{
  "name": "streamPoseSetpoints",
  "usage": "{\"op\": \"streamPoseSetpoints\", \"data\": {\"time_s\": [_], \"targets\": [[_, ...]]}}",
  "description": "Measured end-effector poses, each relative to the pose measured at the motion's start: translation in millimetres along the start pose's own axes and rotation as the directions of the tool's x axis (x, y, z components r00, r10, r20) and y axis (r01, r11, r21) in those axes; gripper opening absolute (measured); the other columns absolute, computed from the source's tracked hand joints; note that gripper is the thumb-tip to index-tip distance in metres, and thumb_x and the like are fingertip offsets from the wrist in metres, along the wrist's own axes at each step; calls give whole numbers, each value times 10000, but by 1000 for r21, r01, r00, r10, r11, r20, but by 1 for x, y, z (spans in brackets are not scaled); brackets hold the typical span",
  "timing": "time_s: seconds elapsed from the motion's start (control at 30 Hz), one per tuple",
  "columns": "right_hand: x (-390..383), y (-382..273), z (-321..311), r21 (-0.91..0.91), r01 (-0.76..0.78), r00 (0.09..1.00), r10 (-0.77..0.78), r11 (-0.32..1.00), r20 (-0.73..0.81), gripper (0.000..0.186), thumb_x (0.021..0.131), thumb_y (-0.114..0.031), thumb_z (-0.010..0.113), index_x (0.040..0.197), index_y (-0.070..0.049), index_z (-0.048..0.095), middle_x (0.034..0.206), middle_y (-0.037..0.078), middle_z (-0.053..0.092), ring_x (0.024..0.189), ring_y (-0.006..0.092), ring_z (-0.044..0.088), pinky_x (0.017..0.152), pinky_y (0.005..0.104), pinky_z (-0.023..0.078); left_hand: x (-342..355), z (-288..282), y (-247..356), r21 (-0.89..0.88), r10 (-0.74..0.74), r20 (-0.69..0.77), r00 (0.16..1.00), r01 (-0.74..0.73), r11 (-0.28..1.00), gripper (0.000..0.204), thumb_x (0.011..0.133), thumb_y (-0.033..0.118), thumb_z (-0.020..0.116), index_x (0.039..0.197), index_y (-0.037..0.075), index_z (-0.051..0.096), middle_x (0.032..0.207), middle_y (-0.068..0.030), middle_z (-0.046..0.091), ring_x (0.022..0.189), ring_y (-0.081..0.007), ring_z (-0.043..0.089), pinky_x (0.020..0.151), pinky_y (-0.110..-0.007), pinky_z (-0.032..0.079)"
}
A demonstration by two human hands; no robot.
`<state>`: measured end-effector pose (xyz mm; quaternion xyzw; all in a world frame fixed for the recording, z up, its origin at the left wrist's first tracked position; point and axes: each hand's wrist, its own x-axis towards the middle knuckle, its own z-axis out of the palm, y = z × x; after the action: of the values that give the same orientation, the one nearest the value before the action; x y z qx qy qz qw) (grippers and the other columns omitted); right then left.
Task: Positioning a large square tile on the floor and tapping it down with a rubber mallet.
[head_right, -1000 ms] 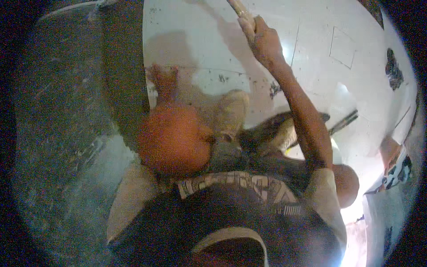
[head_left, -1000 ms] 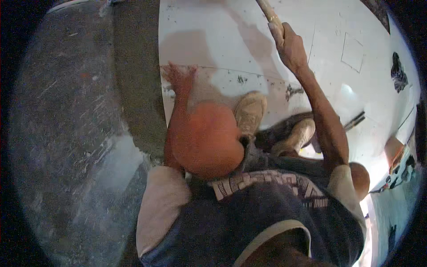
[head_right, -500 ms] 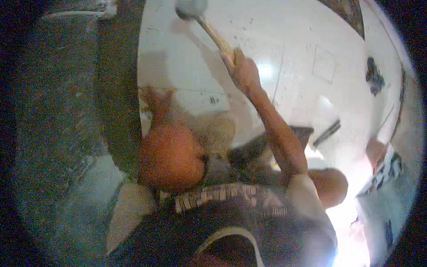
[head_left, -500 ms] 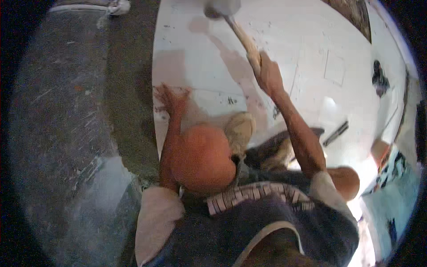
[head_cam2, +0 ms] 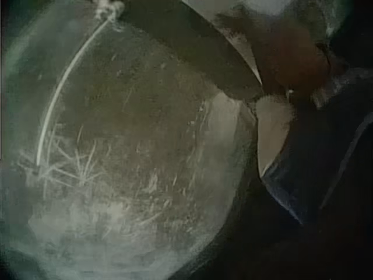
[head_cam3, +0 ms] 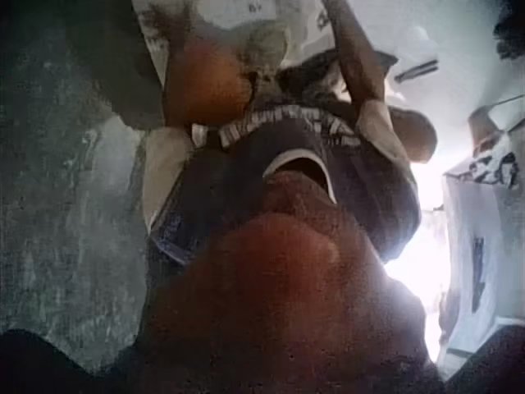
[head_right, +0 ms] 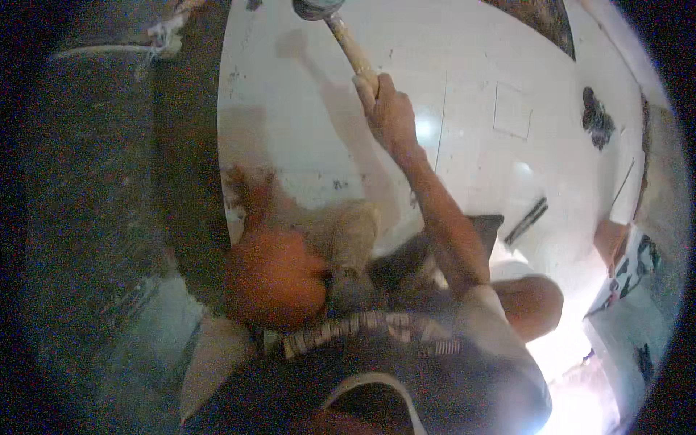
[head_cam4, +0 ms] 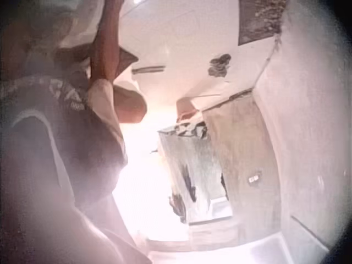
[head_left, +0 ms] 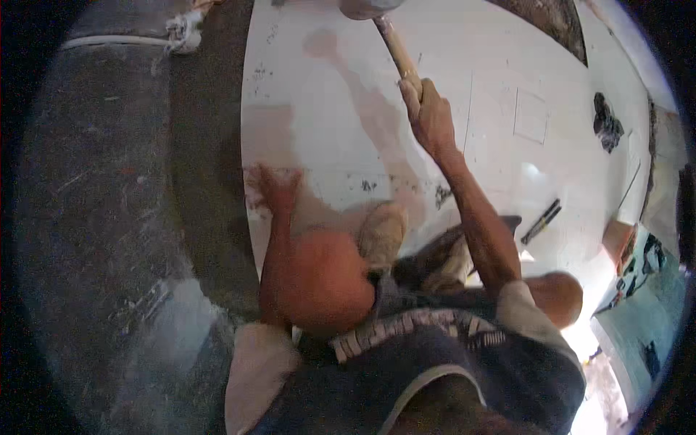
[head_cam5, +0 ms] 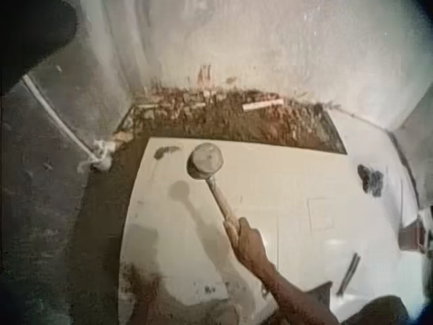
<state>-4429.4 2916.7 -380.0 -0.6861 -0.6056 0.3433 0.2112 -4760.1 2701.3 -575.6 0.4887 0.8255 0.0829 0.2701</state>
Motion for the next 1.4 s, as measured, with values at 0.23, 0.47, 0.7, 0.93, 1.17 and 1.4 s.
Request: {"op": "streamPoseSetpoints", "data": {"time_s": [0.23,0.47,0.7,0.93,1.17,1.4], "targets": [[-7,60,27,-138,126,991,-129,982,-17,415,917,-419,530,1028,-24,470,709,242,609,686,441,604,601,496,471,31,-34,84,113,-189,-22,982,191,975,1198,658,742,639,1504,141,40,1552,-188,-24,1408,-438,-47,955,-778,67],[0,4,16,-91,-24,992,35,996,122,444,934,-439,500,975,3,499,707,221,610,664,398,618,584,485,478,20,-28,49,227,-187,-37,982,190,955,1172,673,744,621,1503,140,55,1556,-174,-18,1402,-455,-56,963,-774,80],[41,-62,-33,183,201,978,-185,962,-101,406,931,-406,522,975,-4,491,684,186,597,653,380,620,596,454,476,115,-8,184,345,406,202,891,-452,822,1017,739,615,658,1496,175,142,1564,-125,59,1375,-521,16,931,-794,163],[76,-21,-14,61,145,989,-144,987,-29,420,926,-425,524,989,-10,497,737,197,623,702,381,639,635,464,492,182,-22,282,357,224,264,938,-311,881,1164,666,687,668,1489,83,109,1552,-108,23,1368,-525,3,887,-807,227],[90,16,6,-116,-137,986,147,984,77,411,942,-413,498,938,-2,483,683,205,610,676,399,632,618,472,493,172,-36,281,402,138,310,941,-261,878,1169,668,674,677,1494,95,87,1560,-103,-14,1356,-550,-28,868,-813,240],[111,41,-8,-81,-20,999,24,997,49,436,945,-455,468,932,-20,462,676,220,617,651,426,621,572,498,488,180,-29,309,326,131,241,962,-207,922,1189,661,685,679,1496,96,70,1564,-98,-52,1356,-552,-46,869,-811,240]]}}
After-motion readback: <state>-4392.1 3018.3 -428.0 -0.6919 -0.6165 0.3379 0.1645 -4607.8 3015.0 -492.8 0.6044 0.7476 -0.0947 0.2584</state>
